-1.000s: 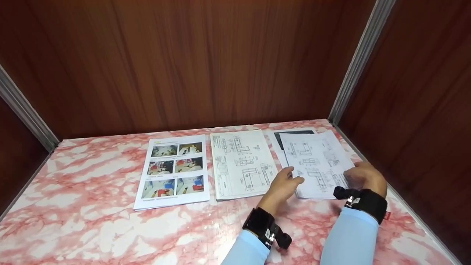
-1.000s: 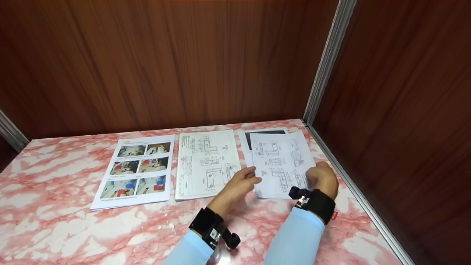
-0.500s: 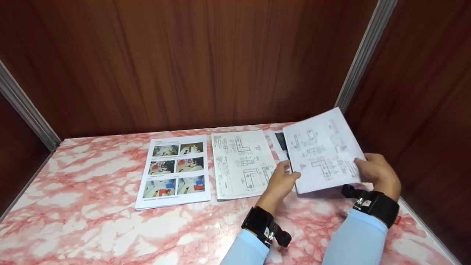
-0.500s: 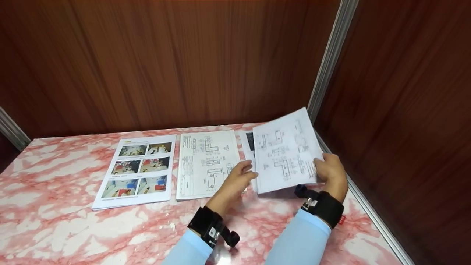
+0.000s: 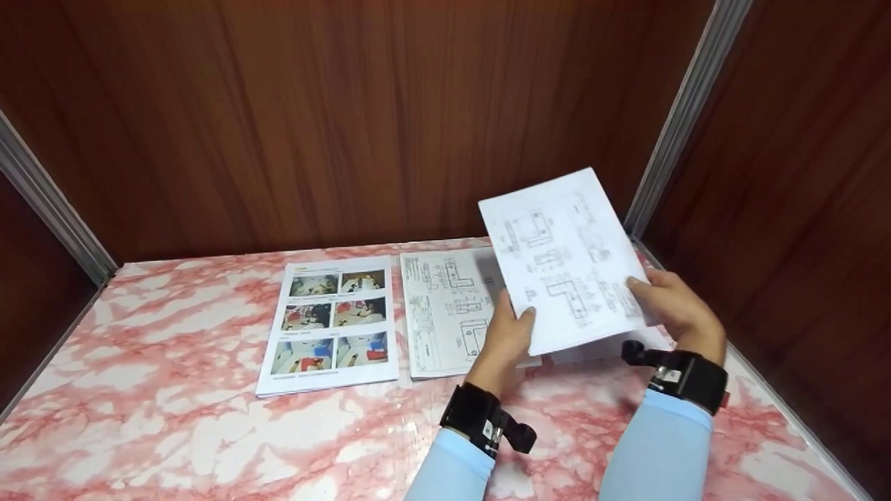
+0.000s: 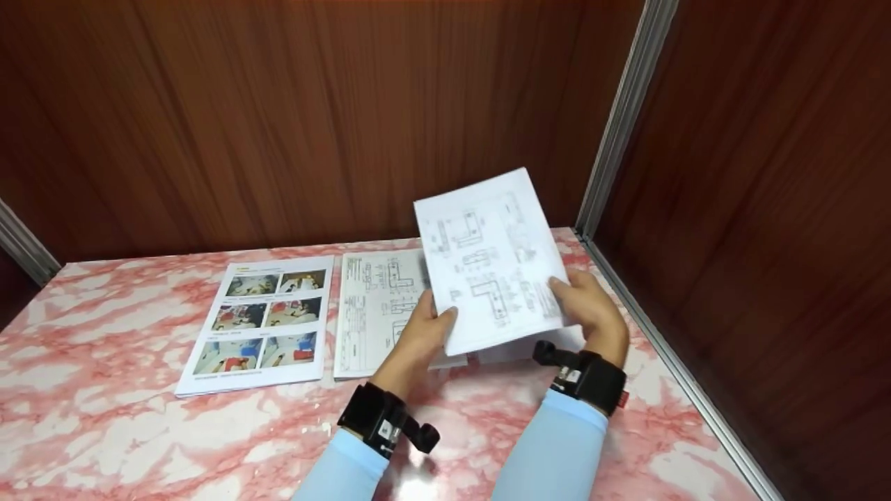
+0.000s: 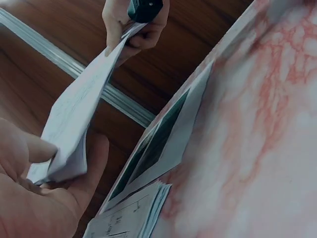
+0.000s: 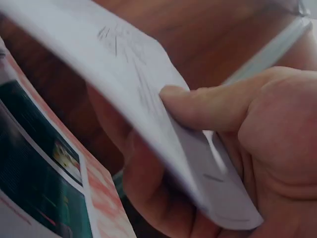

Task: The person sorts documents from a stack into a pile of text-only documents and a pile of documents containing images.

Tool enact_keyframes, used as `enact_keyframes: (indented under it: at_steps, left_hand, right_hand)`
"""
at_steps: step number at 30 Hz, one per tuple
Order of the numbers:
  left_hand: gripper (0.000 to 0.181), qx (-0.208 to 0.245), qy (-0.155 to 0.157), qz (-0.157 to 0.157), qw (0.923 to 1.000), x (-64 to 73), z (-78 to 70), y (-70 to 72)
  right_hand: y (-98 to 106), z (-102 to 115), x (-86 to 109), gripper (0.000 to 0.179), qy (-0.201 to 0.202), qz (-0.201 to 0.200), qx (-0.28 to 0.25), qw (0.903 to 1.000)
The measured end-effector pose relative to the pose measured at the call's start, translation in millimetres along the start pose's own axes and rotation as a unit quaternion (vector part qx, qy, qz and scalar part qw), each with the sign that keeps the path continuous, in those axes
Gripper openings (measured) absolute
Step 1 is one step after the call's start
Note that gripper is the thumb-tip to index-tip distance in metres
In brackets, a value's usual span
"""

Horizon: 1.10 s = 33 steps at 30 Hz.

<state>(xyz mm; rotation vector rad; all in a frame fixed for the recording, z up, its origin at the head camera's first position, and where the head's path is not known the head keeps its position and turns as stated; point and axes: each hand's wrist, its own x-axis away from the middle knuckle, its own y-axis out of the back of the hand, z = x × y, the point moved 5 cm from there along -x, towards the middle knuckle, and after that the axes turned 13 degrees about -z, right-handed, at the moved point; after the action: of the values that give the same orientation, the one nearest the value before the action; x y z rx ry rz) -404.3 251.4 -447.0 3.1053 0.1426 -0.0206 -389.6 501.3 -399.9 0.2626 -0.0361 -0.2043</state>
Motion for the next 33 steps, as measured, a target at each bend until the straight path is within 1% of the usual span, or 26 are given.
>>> enact_keyframes:
  at_steps: [2,4,6,8,10,12,15,17,19,21,23,26,29,33]
  left_hand:
    - [0.058,-0.002,-0.003,-0.024,0.9997,-1.6,-1.8,6.4]
    - [0.062,0.004,-0.013,-0.050,0.9987,-4.6,-4.2,13.8]
    - [0.065,-0.002,-0.030,-0.074,0.9968,-9.3,-6.5,22.6]
    - [0.067,-0.015,-0.047,-0.087,0.9950,-13.9,-8.7,31.6]
    - [0.068,-0.025,-0.055,-0.097,0.9934,-18.1,-10.6,41.3]
    - [0.068,-0.033,-0.065,-0.101,0.9922,-22.8,-11.6,53.2]
    - [0.060,-0.027,-0.069,-0.100,0.9922,-31.2,-12.2,76.1]
    - [0.054,-0.027,-0.063,-0.098,0.9928,-36.5,-13.1,93.5]
    - [0.049,-0.027,-0.050,-0.095,0.9938,-40.4,-14.8,110.6]
    - [0.048,-0.038,-0.044,-0.100,0.9933,-43.2,-17.6,126.6]
    - [0.047,-0.045,-0.037,-0.104,0.9928,-45.0,-19.4,139.6]
    - [0.047,-0.050,-0.036,-0.106,0.9925,-47.4,-20.2,152.3]
    - [0.047,-0.065,-0.035,-0.098,0.9925,-49.5,-17.4,159.8]
    - [0.049,-0.081,-0.025,-0.099,0.9915,-52.7,-9.6,166.1]
  right_hand:
    - [-10,5,-2.9,0.053,0.009,0.008,0.000,0.9999]
    - [-21,10,-5.8,0.052,0.018,0.021,0.004,0.9996]
    - [-31,15,-8.3,0.051,0.025,0.033,0.013,0.9990]
    - [-41,19,-10.1,0.049,0.028,0.046,0.032,0.9980]
    - [-49,24,-10.6,0.047,0.033,0.061,0.054,0.9961]
    - [-57,28,-10.9,0.046,0.038,0.077,0.070,0.9938]
    - [-71,35,-13.5,0.045,0.062,0.102,0.083,0.9894]
    - [-81,40,-15.2,0.044,0.076,0.114,0.094,0.9861]
    - [-92,45,-16.6,0.042,0.090,0.126,0.109,0.9820]
    - [-102,49,-17.7,0.040,0.097,0.138,0.118,0.9787]
    - [-111,54,-18.7,0.039,0.110,0.148,0.138,0.9733]
    - [-122,58,-21.2,0.039,0.113,0.154,0.162,0.9680]
    - [-131,57,-24.2,0.038,0.117,0.162,0.187,0.9617]
    - [-138,46,-30.5,0.038,0.097,0.170,0.197,0.9606]
